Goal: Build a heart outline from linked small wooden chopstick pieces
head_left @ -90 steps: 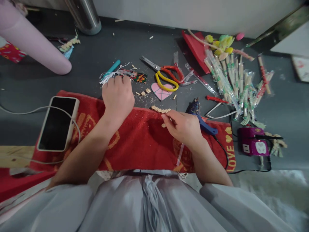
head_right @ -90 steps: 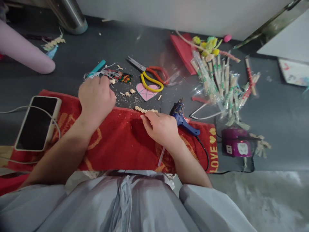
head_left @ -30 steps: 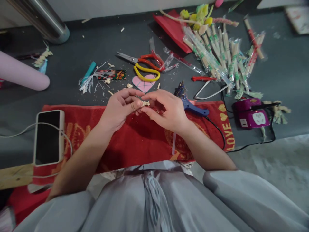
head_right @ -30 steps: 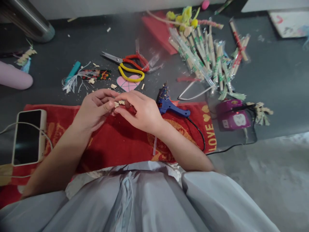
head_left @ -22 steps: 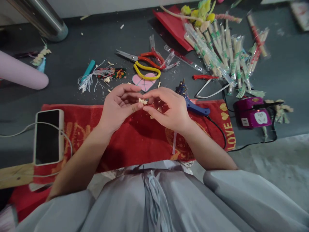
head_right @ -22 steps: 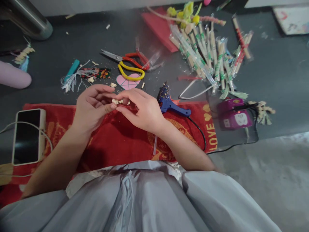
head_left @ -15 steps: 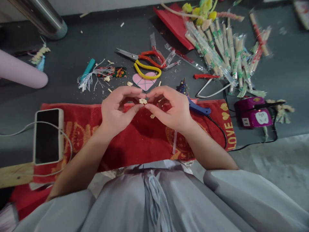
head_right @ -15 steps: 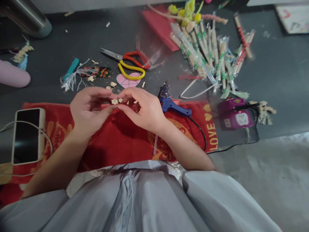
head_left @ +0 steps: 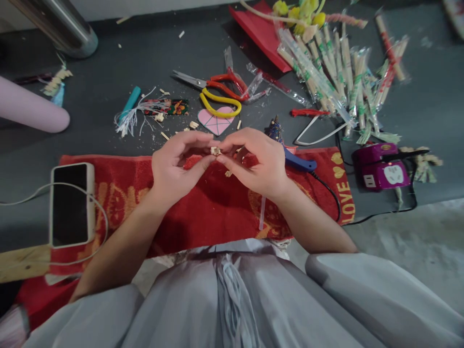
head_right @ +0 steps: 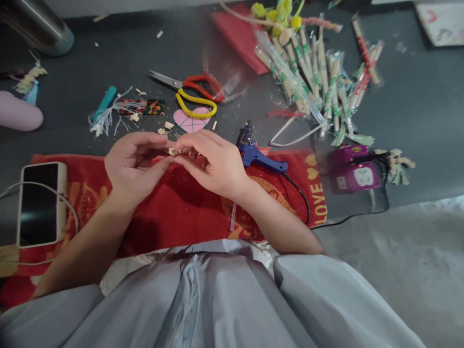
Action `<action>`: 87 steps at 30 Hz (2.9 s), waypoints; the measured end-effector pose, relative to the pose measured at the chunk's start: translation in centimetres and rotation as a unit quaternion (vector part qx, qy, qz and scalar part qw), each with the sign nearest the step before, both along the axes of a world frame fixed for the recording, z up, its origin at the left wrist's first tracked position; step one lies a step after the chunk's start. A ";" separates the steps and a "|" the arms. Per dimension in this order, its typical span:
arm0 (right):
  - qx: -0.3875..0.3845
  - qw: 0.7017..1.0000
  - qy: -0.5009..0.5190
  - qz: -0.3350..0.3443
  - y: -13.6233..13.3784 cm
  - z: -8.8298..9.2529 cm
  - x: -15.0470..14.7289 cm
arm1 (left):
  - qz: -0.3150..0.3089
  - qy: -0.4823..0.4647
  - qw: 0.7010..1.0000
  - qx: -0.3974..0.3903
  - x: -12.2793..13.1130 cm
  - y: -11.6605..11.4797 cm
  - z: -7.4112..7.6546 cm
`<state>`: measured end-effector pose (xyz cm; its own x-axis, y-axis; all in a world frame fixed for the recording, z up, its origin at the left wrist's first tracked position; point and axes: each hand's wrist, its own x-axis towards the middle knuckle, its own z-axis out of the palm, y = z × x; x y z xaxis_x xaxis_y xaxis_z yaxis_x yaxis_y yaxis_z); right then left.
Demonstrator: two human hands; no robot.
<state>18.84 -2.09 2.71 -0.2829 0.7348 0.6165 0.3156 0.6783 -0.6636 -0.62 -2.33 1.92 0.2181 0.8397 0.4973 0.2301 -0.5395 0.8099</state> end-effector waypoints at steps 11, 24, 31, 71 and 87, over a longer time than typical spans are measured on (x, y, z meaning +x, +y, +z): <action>0.050 0.998 -0.038 0.000 0.4 -0.5 0.1 | -0.003 -0.037 0.997 -0.072 -0.1 0.2 -0.2; 0.037 0.998 -0.051 -0.017 0.3 -0.5 0.1 | 0.040 0.059 0.997 0.004 -0.3 -0.4 1.2; 0.004 0.982 -0.188 -0.021 0.1 -1.1 0.1 | -0.005 0.155 0.986 -0.067 -1.3 0.5 1.6; 0.031 0.923 -0.383 0.015 -1.5 0.8 -0.1 | 0.014 0.307 0.952 -0.018 -3.9 4.7 -2.7; -0.032 0.899 -0.434 0.053 -1.7 0.3 -0.8 | -0.001 0.315 0.949 0.003 -3.8 4.6 -2.8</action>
<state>18.01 -3.75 3.01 -0.7077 0.7011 0.0874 0.6687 0.7046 -0.2375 -4.44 2.27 -0.89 0.4757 0.8366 0.2717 0.6670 -0.5445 0.5085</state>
